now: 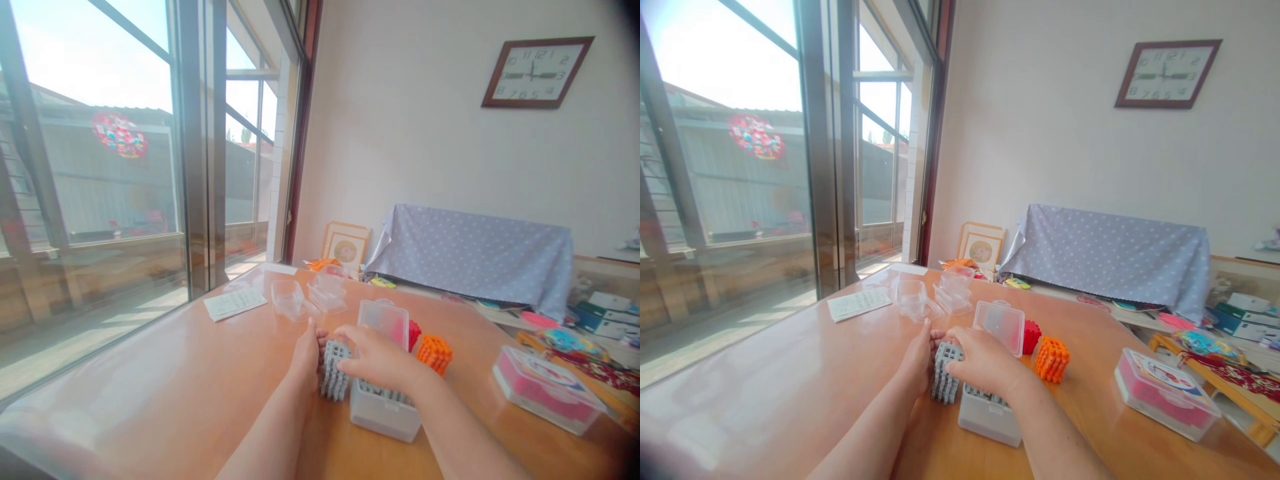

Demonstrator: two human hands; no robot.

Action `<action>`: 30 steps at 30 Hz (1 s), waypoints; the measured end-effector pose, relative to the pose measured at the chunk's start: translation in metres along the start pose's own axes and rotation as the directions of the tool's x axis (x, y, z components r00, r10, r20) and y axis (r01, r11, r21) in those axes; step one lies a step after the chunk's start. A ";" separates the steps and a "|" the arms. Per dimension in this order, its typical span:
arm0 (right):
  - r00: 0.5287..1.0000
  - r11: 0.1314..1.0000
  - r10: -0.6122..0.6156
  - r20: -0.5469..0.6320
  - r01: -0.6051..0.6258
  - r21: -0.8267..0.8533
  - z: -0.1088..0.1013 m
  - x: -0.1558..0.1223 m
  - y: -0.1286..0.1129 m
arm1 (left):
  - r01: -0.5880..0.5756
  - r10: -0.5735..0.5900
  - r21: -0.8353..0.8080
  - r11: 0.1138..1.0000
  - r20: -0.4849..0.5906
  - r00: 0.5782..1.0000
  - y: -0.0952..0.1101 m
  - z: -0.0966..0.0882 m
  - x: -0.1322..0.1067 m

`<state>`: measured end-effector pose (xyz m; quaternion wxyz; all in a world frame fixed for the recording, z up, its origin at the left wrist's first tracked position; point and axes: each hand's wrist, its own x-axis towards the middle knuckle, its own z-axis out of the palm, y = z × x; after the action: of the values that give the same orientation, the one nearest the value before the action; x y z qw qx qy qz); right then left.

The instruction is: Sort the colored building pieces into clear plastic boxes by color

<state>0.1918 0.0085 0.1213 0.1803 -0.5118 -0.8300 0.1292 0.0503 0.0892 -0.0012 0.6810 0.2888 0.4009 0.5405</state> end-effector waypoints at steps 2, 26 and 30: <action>1.000 1.000 -0.021 0.021 0.021 0.007 0.001 0.002 0.002 | -0.008 0.009 -0.007 1.000 0.007 1.000 0.000 0.000 0.001; 0.986 0.993 0.110 -0.121 -0.115 -0.031 0.009 -0.048 0.053 | 0.049 -0.048 0.034 0.998 -0.046 0.998 0.004 0.002 -0.002; 0.979 0.994 0.104 -0.176 -0.107 -0.008 0.014 -0.051 0.058 | 0.058 -0.056 0.041 0.997 -0.051 0.997 0.007 0.005 -0.007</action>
<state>0.2529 -0.0121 0.0772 0.2412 -0.5659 -0.7837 0.0859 0.0502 0.0845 0.0088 0.6795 0.2781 0.4373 0.5194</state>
